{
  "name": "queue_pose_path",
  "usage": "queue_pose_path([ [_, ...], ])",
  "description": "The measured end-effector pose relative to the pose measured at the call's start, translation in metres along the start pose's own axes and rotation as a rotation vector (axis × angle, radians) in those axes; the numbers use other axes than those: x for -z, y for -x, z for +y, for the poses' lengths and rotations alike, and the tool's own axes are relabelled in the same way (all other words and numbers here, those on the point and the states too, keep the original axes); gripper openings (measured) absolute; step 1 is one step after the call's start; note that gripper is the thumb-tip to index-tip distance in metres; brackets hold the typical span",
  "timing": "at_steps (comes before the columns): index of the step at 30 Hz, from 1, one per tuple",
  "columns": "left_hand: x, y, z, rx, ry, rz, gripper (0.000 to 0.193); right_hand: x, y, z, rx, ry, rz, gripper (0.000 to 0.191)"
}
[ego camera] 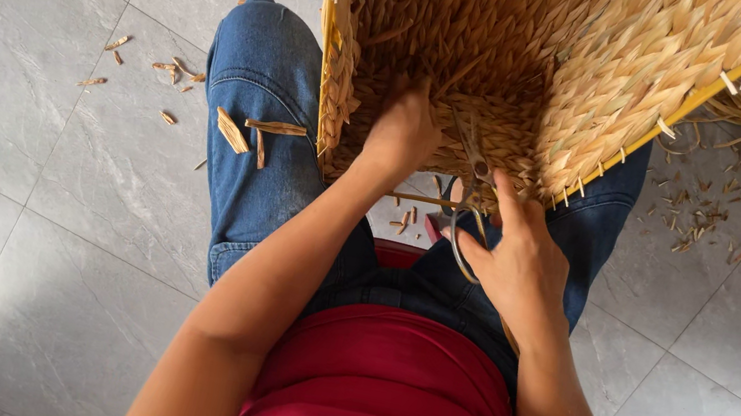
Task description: The person sits with a woven water-hyacinth storage basket on their lap and uses scissors to trim off the protruding straw ends sticking out from the basket's woven walls. They rotate the basket to reach each side, pulling the basket over their legs to trim the rim, sides, and interior edges one section at a time.
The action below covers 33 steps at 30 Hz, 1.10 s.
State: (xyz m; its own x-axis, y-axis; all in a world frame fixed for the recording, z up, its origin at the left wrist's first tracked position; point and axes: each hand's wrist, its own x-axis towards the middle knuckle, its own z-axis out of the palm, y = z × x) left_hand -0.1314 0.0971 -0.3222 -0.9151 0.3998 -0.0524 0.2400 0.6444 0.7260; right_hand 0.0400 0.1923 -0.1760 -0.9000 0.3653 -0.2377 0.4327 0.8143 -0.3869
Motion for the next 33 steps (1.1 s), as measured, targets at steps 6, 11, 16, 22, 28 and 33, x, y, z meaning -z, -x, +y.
queue_pose_path([
  [6, 0.004, -0.039, 0.002, 0.236, -0.009, -0.081, 0.026, 0.008, -0.033, -0.015, -0.028, 0.246, -0.12, 0.078],
  [11, 0.018, -0.041, 0.013, 0.33, 0.167, -0.093, 0.026, 0.005, -0.054, -0.019, -0.082, 0.255, -0.203, 0.075],
  [16, 0.016, -0.036, 0.011, 0.219, 0.268, -0.033, 0.025, -0.003, -0.067, -0.015, -0.03, 0.213, -0.208, 0.068],
  [22, 0.009, -0.038, 0.006, 0.193, 0.253, 0.002, 0.024, -0.015, -0.075, -0.011, -0.069, 0.236, -0.28, 0.061],
  [28, 0.008, -0.046, -0.003, 0.185, 0.407, 0.154, 0.024, -0.014, -0.058, 0.008, 0.103, 0.135, -0.096, 0.055],
  [33, 0.002, -0.039, 0.001, 0.161, 0.323, 0.056, 0.02, -0.012, -0.034, 0.019, -0.099, -0.388, -0.087, 0.063],
])
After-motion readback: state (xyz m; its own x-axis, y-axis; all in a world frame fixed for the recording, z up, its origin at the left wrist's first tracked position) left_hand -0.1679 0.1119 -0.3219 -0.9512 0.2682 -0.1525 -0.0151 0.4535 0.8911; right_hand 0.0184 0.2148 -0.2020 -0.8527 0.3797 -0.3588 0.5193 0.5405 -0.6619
